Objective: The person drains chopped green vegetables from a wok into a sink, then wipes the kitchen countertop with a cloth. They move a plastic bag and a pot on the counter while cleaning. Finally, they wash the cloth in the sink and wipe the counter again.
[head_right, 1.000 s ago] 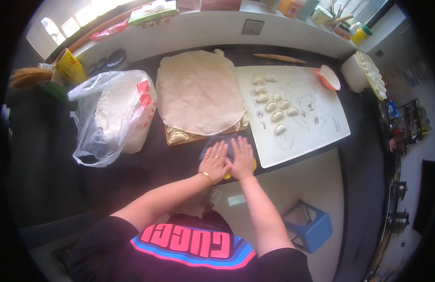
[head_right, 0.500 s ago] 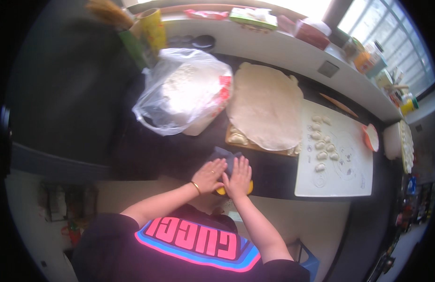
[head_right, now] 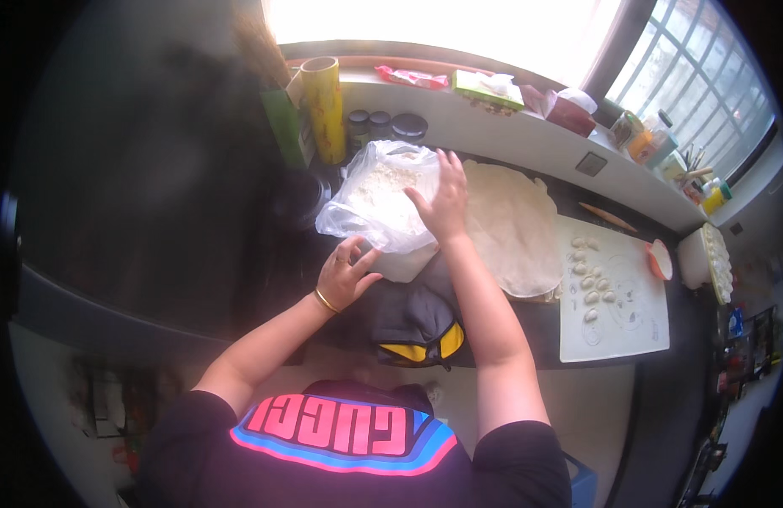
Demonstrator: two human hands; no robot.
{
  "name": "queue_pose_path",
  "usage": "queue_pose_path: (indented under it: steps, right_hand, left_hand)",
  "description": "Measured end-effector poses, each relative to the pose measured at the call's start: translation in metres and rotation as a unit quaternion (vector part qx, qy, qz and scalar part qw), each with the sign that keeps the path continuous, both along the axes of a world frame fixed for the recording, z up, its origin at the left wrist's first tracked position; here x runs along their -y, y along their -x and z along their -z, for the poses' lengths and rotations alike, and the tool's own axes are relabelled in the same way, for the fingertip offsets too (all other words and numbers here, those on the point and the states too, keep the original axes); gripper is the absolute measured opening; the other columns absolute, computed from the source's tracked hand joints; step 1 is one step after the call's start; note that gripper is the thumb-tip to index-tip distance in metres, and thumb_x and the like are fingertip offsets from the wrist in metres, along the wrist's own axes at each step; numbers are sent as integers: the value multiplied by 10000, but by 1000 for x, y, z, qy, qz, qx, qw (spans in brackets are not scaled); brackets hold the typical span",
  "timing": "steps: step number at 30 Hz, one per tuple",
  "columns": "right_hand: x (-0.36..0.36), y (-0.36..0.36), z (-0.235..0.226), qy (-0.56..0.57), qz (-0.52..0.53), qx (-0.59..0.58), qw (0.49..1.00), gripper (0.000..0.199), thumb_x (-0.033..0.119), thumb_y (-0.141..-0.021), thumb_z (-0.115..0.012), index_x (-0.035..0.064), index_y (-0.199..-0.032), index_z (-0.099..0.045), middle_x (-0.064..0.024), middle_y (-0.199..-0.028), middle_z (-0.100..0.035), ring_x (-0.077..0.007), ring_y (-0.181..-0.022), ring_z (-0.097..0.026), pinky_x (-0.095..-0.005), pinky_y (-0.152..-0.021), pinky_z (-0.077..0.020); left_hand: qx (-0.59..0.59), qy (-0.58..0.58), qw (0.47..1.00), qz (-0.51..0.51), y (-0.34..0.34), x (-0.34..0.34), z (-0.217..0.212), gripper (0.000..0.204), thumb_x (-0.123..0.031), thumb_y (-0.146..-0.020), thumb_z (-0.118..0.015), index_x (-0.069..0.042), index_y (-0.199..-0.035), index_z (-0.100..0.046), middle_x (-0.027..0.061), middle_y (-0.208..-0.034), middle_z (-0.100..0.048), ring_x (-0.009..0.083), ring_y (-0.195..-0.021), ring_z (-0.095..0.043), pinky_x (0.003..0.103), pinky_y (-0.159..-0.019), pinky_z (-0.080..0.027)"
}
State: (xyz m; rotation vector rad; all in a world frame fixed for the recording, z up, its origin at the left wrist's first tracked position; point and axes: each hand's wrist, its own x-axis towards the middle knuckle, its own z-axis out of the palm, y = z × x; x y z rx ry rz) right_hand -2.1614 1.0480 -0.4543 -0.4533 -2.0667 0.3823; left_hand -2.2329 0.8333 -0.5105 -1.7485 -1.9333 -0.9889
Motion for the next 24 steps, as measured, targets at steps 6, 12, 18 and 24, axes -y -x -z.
queue_pose_path:
  steps: [6, 12, 18, 24]
  right_hand:
    - [-37, 35, -16, 4, -44, 98, 994, 345, 160, -741, -661, -16, -1020, -561, -179, -1296, -423, -361, -1231, -358, -407, -986, -321]
    - [-30, 4, -37, 68, -243, 85, 964, 143, 68, -777, -603, -30, -862, -543, -163, -1226, -500, -336, -1245, -364, -383, -996, -317]
    - [-29, -31, -39, 32, -236, 114, 965, 133, 118, -767, -612, 7, -831, -575, -129, -932, -587, -318, -1003, -525, -404, -934, -361]
    - [-22, -39, -23, 260, -249, 109, 926, 175, 177, -790, -627, 12, -822, -580, -102, -773, -589, -170, -720, -564, -305, -705, -436]
  left_hand:
    - [-167, -72, 971, -153, 31, -25, -33, 611, -230, -683, -672, -367, -1242, -467, 177, -1375, -299, 310, -1224, -332, 444, -960, -254]
    - [-121, -7, 985, -126, 83, -77, -58, 867, -223, -620, -725, -157, -1370, -296, 76, -1107, -461, 226, -923, -505, 377, -762, -388]
    - [62, 40, 995, -73, 115, -119, -65, 1152, -330, -473, -831, -39, -1385, -190, 146, -935, -477, 309, -865, -510, 337, -791, -436]
    - [119, 133, 981, 78, 154, -135, -95, 874, -316, -551, -774, -111, -1312, -395, 160, -1067, -481, 300, -989, -473, 347, -876, -399]
